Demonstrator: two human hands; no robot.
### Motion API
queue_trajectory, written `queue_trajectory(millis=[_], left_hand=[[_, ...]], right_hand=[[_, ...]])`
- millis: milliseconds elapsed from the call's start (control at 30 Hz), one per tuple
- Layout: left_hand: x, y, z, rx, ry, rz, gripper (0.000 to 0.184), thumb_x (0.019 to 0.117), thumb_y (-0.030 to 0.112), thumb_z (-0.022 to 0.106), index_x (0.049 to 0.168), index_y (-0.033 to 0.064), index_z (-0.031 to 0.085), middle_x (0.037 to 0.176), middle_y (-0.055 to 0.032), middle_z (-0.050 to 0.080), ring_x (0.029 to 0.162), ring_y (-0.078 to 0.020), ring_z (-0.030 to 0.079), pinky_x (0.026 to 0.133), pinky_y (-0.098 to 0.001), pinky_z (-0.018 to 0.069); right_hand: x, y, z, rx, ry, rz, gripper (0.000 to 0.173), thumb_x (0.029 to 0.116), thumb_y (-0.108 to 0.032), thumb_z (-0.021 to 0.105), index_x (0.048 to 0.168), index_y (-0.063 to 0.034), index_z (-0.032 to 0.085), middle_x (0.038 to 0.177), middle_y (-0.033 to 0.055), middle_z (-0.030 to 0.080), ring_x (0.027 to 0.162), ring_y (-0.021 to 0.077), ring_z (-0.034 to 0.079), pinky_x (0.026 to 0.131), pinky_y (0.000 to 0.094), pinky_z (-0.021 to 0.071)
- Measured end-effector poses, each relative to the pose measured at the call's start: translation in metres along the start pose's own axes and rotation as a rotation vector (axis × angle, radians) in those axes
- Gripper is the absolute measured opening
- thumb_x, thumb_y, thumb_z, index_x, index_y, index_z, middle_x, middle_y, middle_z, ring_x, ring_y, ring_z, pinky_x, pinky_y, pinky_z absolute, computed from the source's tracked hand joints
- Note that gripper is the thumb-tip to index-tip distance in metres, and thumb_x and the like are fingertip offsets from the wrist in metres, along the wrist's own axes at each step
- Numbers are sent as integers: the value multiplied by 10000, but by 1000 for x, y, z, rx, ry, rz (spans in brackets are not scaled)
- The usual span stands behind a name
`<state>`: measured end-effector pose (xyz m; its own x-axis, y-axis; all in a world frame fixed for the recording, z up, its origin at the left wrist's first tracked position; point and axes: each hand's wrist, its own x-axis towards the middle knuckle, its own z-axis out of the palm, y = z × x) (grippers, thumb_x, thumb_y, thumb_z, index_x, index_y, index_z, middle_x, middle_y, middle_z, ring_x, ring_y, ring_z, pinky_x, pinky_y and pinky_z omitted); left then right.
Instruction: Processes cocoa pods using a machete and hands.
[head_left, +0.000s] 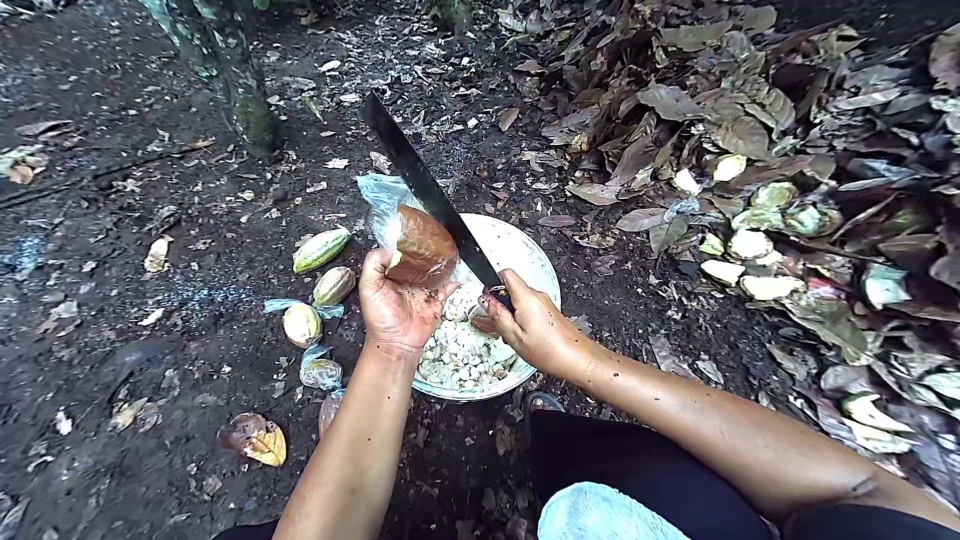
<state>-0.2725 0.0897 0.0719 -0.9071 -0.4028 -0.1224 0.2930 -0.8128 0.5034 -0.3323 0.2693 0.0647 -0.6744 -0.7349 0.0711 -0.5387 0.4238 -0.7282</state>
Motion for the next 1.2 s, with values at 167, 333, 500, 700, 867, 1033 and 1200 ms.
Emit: queue_trajectory(millis=[167, 333, 500, 700, 867, 1033, 1200], left_hand=[[-1, -1, -16, -21, -3, 38, 376, 1000, 424, 383, 1164, 180, 617, 1105, -117, 689, 1021, -296, 686, 828, -520, 577], [8, -17, -18, 386, -43, 324, 861, 860, 125, 562, 1605, 300, 166, 1449, -59, 493, 1207, -187, 594, 925, -397, 564], [-1, -49, -3, 441, -90, 435, 678, 953, 140, 543, 1582, 193, 294, 1412, -72, 539, 1185, -172, 615, 948, -370, 563], [7, -34, -8, 401, 26, 431, 510, 1091, 246, 398, 1583, 217, 264, 1351, -74, 579, 1156, -181, 641, 917, -366, 583], [14, -13, -8, 513, 202, 102, 552, 1088, 537, 317, 1565, 260, 342, 1393, -87, 582, 1208, -247, 624, 940, -466, 565], [27, 7, -5, 461, 339, -284, 367, 1038, 402, 491, 1273, 134, 576, 1151, -127, 666, 1002, -290, 684, 816, -494, 587], [26, 6, -5, 502, 322, -300, 224, 1018, 224, 486, 1140, 84, 611, 1012, -135, 666, 881, -257, 685, 754, -434, 594]], right_hand=[[-2, -1, -10, 473, -131, 139, 306, 1088, -366, 452, 1159, -84, 546, 721, -13, 589, 545, 70, 596, 542, 232, 554], [10, -8, -9, 685, 37, 207, 487, 996, -416, 625, 1310, -67, 497, 828, 68, 690, 557, 136, 643, 542, 273, 582], [21, -7, -1, 876, 72, 209, 538, 912, -336, 768, 1300, -96, 482, 749, 97, 640, 531, 168, 634, 530, 282, 587], [25, -4, -5, 887, 153, 282, 515, 889, -81, 666, 1370, -98, 483, 778, 106, 630, 543, 161, 624, 523, 274, 575], [26, 9, -12, 585, 207, 242, 614, 799, -109, 713, 1384, -140, 528, 884, 79, 652, 606, 150, 634, 541, 311, 570], [23, 16, -23, 212, 247, 91, 657, 760, -169, 747, 1387, -177, 551, 908, 21, 645, 685, 104, 604, 578, 327, 520], [25, 19, -25, 163, 299, 51, 666, 757, -159, 745, 1395, -151, 554, 950, 31, 666, 712, 99, 613, 597, 323, 518]])
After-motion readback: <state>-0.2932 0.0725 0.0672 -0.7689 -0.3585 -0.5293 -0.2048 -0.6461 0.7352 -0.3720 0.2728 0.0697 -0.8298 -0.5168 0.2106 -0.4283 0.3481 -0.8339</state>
